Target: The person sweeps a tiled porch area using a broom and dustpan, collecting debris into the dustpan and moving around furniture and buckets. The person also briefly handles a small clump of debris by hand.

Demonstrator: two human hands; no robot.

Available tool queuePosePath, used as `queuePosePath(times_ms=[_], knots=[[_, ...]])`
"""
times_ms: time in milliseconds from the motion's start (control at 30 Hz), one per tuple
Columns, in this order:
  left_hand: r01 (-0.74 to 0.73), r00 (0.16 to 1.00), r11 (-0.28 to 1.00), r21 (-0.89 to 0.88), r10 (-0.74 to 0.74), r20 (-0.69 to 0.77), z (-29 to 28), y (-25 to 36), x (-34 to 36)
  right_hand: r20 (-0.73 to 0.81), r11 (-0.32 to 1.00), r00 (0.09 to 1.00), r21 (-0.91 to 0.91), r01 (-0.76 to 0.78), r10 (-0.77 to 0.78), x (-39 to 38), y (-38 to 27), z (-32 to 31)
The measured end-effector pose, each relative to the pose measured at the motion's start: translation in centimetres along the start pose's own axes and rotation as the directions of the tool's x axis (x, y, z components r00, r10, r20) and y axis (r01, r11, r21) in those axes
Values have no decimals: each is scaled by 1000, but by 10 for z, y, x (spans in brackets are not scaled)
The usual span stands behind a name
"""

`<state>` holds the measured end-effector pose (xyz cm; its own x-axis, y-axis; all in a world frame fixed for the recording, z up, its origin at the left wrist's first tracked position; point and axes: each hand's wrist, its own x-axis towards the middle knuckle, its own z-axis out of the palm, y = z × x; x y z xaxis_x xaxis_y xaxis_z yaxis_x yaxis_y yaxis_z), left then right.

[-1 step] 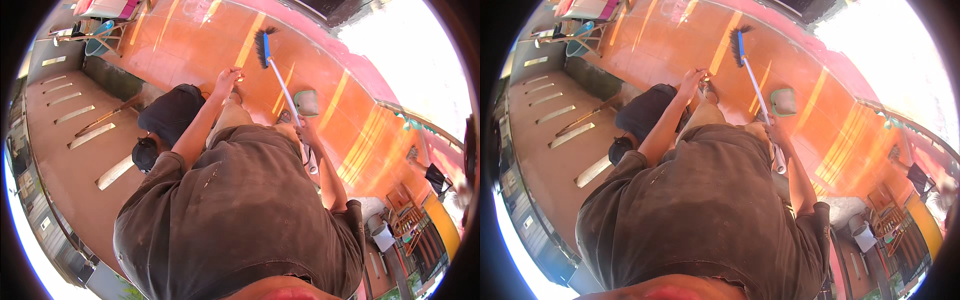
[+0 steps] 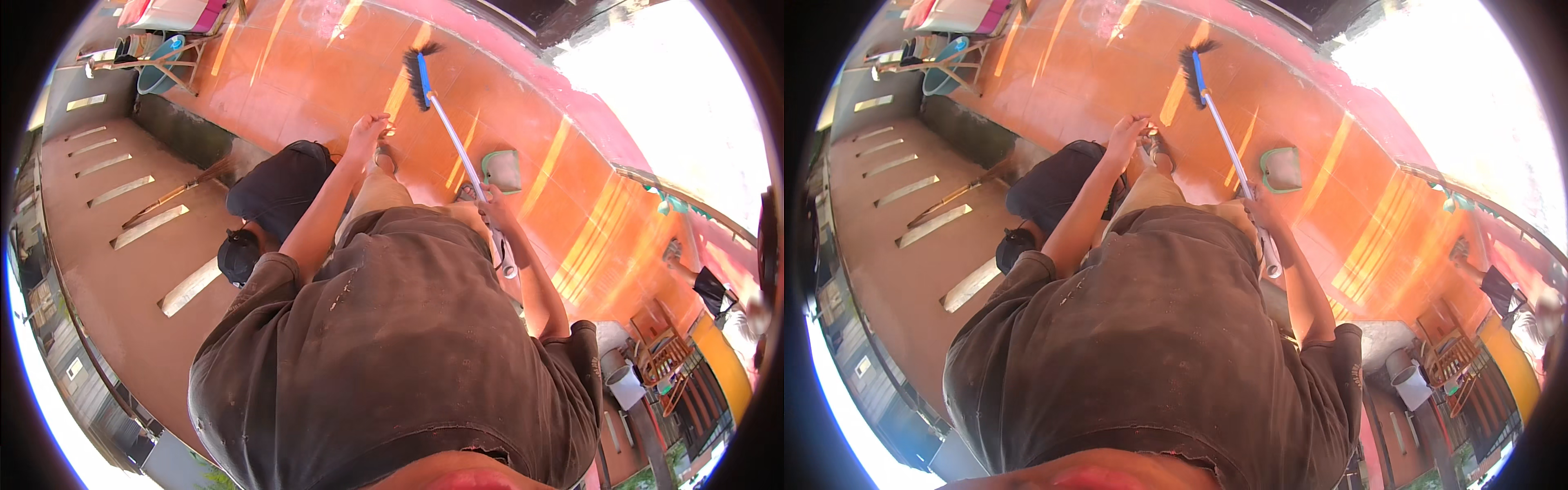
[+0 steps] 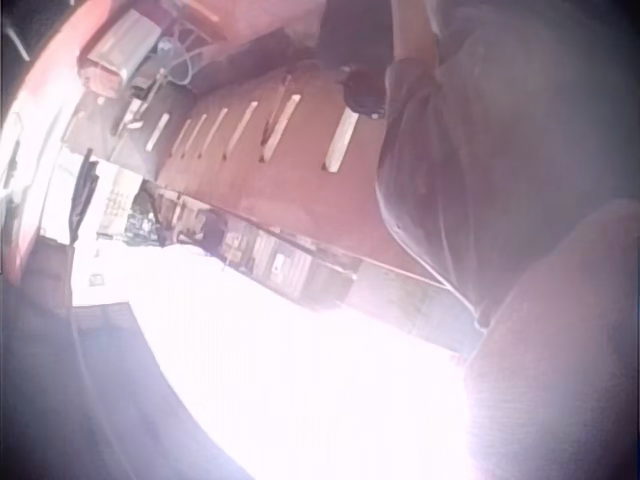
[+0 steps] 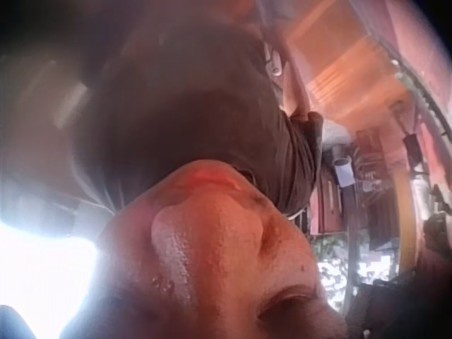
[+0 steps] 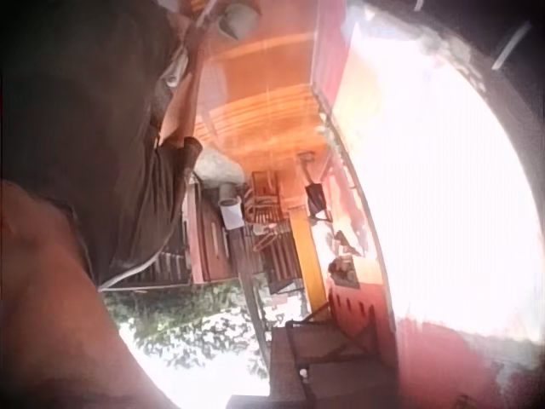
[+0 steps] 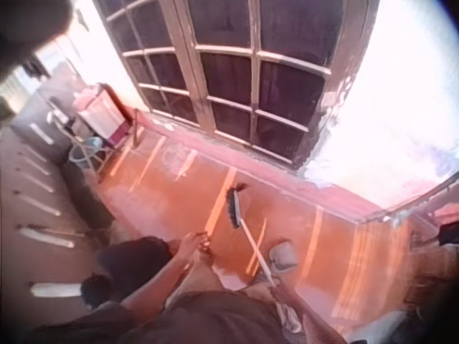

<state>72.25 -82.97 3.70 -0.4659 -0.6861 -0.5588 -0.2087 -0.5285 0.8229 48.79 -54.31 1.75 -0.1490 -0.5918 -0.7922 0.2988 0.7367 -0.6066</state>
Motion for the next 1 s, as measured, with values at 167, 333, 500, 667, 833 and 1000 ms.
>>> queuePosePath(times_ms=[167, 333, 500, 667, 833, 1000], knots=[[-45, 995, 997, -59, 39, -94, -119, 29, 21, 126, 965, 990, -260, -28, 62, 130, -68, 133], [-65, 979, 998, -28, 58, -198, -192, 83, 32, 201, 990, 978, -134, -35, 61, 254, -72, 196], [-62, 972, 996, -61, 46, -230, -248, 88, 25, 138, 981, 972, -75, -181, 190, 281, -77, 103], [-16, 974, 994, -112, -10, -228, -258, 70, 30, -119, 972, 991, 234, -33, 62, 237, -110, 31], [12, 997, 994, -104, -19, -69, -219, 54, 52, -352, 997, 936, 77, 31, -1, 196, -109, -3], [12, 992, 1000, 2, -12, 128, -171, 66, 50, -256, 989, 963, -104, -109, 79, 132, -87, 26]])
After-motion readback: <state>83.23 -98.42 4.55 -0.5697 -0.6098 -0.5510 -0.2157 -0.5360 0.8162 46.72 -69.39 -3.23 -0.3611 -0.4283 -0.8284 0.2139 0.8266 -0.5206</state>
